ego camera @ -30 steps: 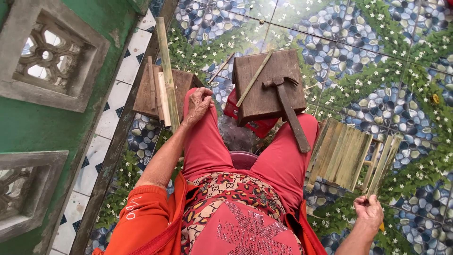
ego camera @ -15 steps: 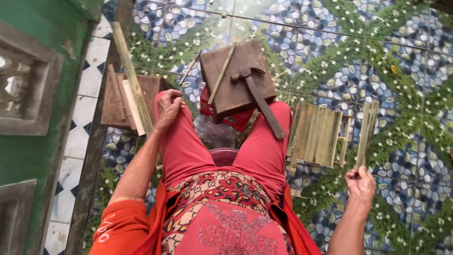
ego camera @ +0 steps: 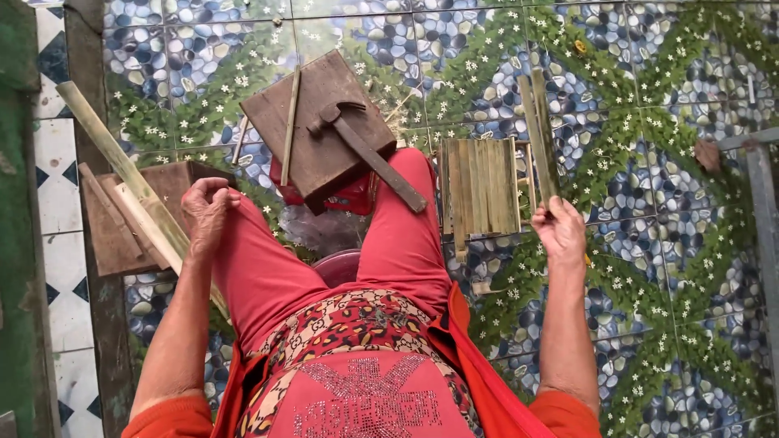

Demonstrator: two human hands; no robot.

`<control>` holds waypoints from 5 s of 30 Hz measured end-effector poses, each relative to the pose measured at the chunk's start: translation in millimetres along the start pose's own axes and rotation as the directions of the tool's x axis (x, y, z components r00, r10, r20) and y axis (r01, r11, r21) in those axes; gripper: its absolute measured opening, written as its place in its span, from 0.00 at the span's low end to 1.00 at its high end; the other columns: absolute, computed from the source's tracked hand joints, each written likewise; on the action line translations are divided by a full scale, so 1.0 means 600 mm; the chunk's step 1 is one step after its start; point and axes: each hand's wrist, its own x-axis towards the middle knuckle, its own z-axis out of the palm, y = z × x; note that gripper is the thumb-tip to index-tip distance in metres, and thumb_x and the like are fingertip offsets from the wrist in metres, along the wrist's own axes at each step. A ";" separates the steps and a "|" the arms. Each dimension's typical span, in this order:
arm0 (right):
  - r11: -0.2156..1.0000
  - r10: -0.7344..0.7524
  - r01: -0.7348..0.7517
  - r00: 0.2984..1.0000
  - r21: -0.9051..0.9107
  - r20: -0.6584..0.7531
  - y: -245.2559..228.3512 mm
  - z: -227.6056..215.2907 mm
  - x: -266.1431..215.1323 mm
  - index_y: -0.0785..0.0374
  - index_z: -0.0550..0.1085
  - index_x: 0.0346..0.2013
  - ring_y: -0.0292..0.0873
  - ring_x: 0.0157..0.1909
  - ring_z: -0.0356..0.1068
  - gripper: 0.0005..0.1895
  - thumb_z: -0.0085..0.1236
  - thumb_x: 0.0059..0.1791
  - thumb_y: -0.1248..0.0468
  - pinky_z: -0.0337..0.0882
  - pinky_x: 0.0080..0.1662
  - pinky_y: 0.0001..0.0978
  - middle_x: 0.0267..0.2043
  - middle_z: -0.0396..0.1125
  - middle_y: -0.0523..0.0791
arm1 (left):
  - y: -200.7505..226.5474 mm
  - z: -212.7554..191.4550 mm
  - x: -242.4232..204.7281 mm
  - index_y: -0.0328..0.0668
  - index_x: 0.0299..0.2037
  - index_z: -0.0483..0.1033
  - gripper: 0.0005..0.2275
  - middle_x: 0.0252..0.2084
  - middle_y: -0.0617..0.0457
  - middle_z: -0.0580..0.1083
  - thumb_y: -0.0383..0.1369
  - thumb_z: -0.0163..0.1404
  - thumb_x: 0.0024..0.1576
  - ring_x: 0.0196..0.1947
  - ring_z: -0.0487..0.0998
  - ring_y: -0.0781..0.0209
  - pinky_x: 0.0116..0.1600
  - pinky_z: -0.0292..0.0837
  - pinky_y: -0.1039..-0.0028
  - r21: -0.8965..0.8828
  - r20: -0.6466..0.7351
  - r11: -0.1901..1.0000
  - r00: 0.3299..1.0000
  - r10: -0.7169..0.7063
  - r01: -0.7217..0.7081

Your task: Assembling a bamboo frame by positioning strips and using a hammer to secure them.

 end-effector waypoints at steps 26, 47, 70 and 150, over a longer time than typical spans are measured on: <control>0.946 0.322 -0.319 0.903 -0.060 0.285 0.279 0.507 -0.091 0.63 0.75 0.35 0.39 0.26 0.71 0.06 0.64 0.49 0.64 0.74 0.29 0.21 0.27 0.69 0.50 | -0.034 0.023 0.017 0.32 0.45 0.76 0.10 0.27 0.45 0.76 0.21 0.45 0.56 0.24 0.80 0.63 0.32 0.77 0.80 -0.058 -0.047 0.998 0.999 0.001 -0.004; 0.908 0.415 -0.418 0.898 -0.008 0.147 0.574 0.528 -0.001 0.65 0.76 0.42 0.44 0.30 0.74 0.10 0.66 0.48 0.66 0.78 0.32 0.26 0.31 0.69 0.50 | -0.074 0.175 0.070 0.45 0.42 0.81 0.16 0.32 0.48 0.81 0.44 0.61 0.48 0.40 0.83 0.50 0.45 0.79 0.61 0.273 -0.030 0.923 0.961 -0.275 0.273; 0.921 0.354 -0.292 0.903 -0.258 0.244 0.572 0.553 -0.026 0.62 0.77 0.40 0.40 0.28 0.76 0.09 0.66 0.47 0.65 0.81 0.32 0.27 0.28 0.72 0.46 | -0.057 0.209 0.038 0.38 0.34 0.83 0.07 0.18 0.47 0.73 0.31 0.61 0.48 0.16 0.75 0.66 0.18 0.72 0.83 -0.330 -0.125 0.873 0.900 -0.417 0.359; 0.275 0.268 0.326 0.877 -0.904 0.398 0.385 0.576 -0.127 0.55 0.80 0.26 0.39 0.21 0.74 0.15 0.55 0.46 0.49 0.73 0.32 0.29 0.15 0.71 0.41 | -0.071 0.227 -0.003 0.41 0.45 0.81 0.12 0.32 0.39 0.71 0.29 0.53 0.51 0.30 0.79 0.43 0.27 0.83 0.62 0.030 -0.175 0.992 0.977 -0.119 0.126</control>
